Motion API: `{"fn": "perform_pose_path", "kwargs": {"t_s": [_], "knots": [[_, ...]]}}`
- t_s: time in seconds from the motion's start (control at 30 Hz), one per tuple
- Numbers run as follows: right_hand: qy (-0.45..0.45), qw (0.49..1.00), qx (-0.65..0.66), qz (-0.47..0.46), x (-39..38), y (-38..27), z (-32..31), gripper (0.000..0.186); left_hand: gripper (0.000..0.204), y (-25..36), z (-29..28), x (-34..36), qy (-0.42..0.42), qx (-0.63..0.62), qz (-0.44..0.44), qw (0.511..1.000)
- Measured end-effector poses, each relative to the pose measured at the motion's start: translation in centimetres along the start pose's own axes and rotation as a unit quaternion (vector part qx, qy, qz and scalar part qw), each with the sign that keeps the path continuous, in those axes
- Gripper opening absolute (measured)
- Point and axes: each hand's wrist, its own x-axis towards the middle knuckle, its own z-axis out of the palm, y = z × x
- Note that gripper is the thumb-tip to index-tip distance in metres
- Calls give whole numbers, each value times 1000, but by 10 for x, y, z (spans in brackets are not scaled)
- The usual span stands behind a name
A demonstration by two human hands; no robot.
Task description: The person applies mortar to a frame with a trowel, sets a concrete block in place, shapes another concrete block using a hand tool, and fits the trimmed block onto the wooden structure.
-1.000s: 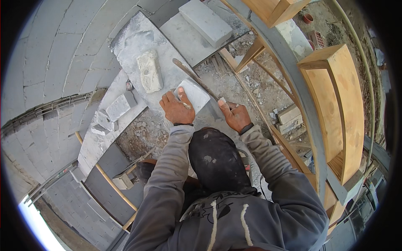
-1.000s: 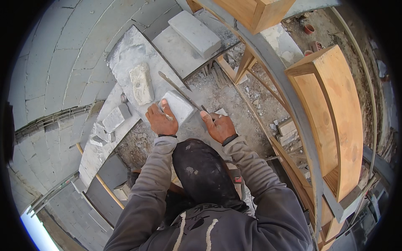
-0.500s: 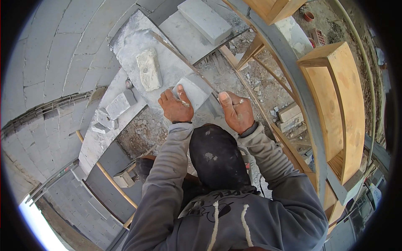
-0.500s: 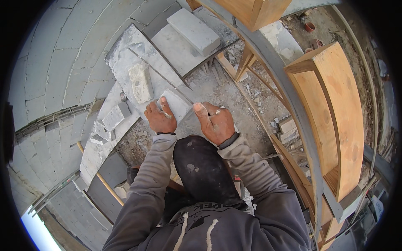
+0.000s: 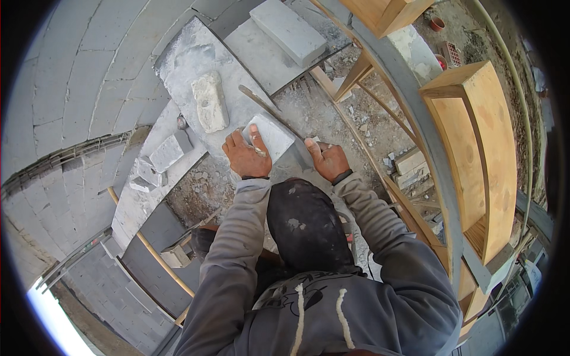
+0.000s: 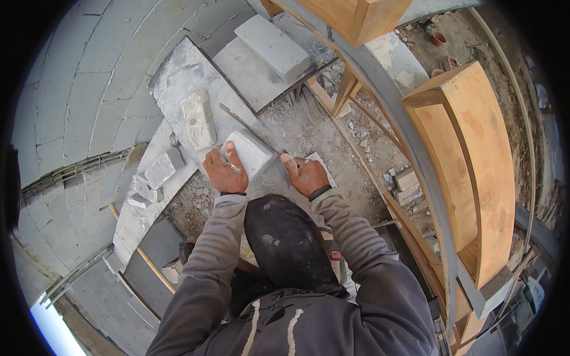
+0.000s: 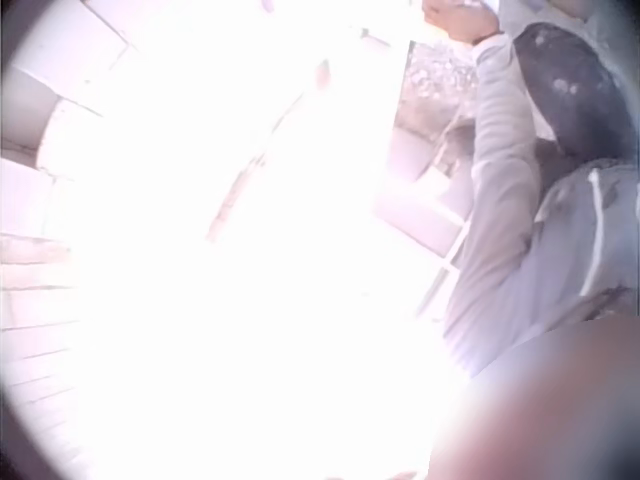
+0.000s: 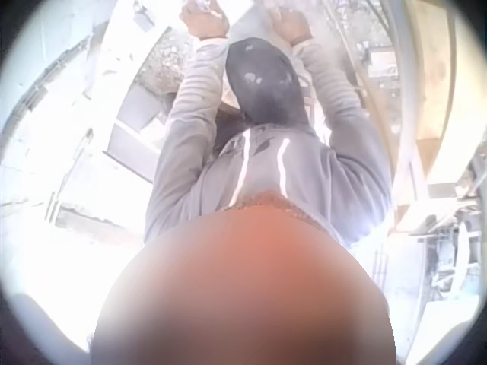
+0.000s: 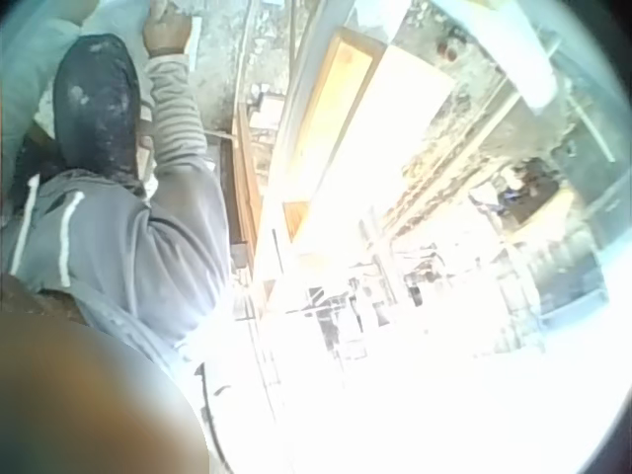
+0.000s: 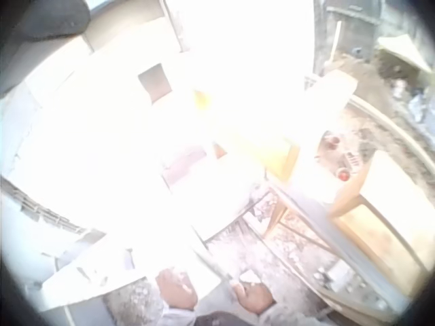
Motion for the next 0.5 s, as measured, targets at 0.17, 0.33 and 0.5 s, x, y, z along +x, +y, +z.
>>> {"fn": "perform_pose_path", "kwargs": {"t_s": [0.17, 0.33, 0.5], "knots": [[-12, 999, 27, -23, 7, -57, -23, 59, 36, -9, -8, 7, 10, 11, -10, 1000], [-5, 1000, -3, 25, 12, 23, 11, 60, 37, 7, 1, 9, -18, -15, -28, 999], [13, 995, 103, -7, 16, -45, -7, 58, 36, -5, -10, 12, -18, 0, -38, 999]]}}
